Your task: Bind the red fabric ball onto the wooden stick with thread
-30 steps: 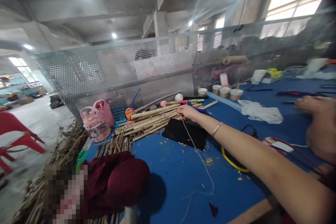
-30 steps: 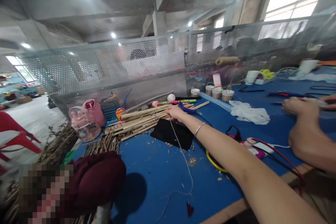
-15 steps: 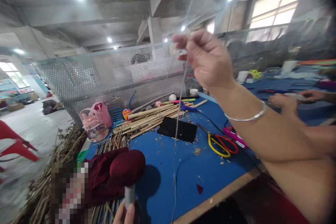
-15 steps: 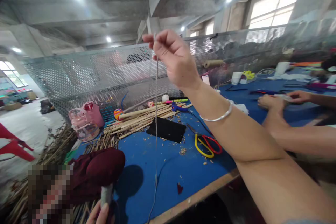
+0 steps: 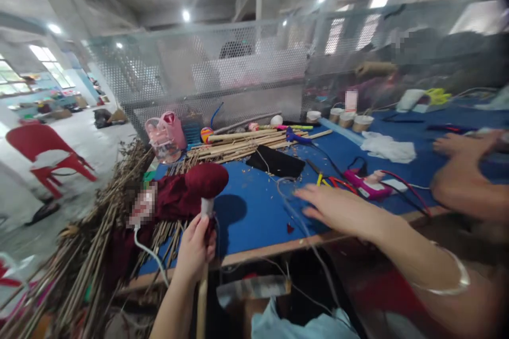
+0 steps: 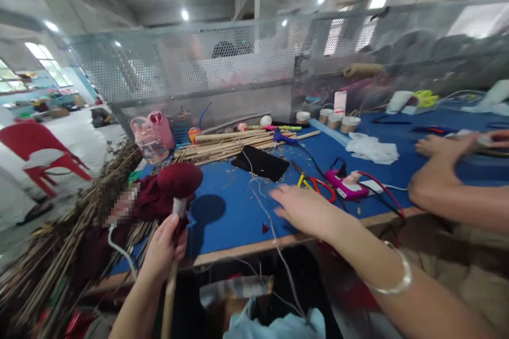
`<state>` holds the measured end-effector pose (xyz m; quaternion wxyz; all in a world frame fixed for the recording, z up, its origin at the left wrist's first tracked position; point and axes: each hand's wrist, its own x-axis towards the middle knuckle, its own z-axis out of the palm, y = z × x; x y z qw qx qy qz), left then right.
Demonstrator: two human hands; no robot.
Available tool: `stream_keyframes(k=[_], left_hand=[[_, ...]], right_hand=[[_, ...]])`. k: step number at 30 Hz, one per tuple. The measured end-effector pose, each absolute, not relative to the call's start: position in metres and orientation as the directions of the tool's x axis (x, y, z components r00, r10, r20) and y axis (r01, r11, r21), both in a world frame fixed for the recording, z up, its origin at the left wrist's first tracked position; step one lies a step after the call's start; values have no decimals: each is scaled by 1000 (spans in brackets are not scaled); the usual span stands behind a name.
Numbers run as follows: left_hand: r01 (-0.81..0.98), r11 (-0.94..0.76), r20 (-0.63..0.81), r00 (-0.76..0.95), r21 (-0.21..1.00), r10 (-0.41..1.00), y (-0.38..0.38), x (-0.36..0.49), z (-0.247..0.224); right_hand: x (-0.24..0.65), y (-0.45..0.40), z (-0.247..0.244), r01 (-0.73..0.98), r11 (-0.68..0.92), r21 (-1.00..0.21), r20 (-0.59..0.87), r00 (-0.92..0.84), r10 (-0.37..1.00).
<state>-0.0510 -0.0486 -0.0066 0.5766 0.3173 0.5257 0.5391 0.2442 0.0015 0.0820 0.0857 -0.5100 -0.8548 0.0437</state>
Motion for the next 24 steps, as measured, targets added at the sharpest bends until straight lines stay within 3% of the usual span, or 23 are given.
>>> stream_keyframes(k=[1, 3, 6, 8, 11, 15, 20, 24], left_hand=[[-319, 222, -268, -107, 921, 958, -48, -48, -2], [-366, 267, -295, -22, 891, 955, -47, -40, 4], [-390, 322, -316, 81, 863, 945, -46, -24, 9], [-383, 328, -311, 107, 863, 944, -46, -13, 8], [-353, 265, -256, 73, 897, 964, -46, -4, 6], [-287, 186, -189, 17, 940, 982, -45, -6, 3], [-286, 207, -214, 6, 936, 977, -43, -9, -1], [-261, 193, -204, -17, 946, 979, -39, -3, -7]], right_hand=[[240, -4, 74, 861, 462, -212, 57, -461, 885], [224, -15, 61, 774, 454, -441, 66, -476, 877], [182, -22, 43, 385, 351, -854, 146, -469, 871], [151, -20, 26, 100, 187, -977, 120, -464, 877], [123, -13, 0, -226, -99, -969, 70, -637, 768], [124, -12, -19, -269, -292, -918, -60, -633, 772], [138, -20, -16, -229, -128, -965, -52, -312, 949], [141, -31, -11, -239, -24, -971, 50, -301, 952]])
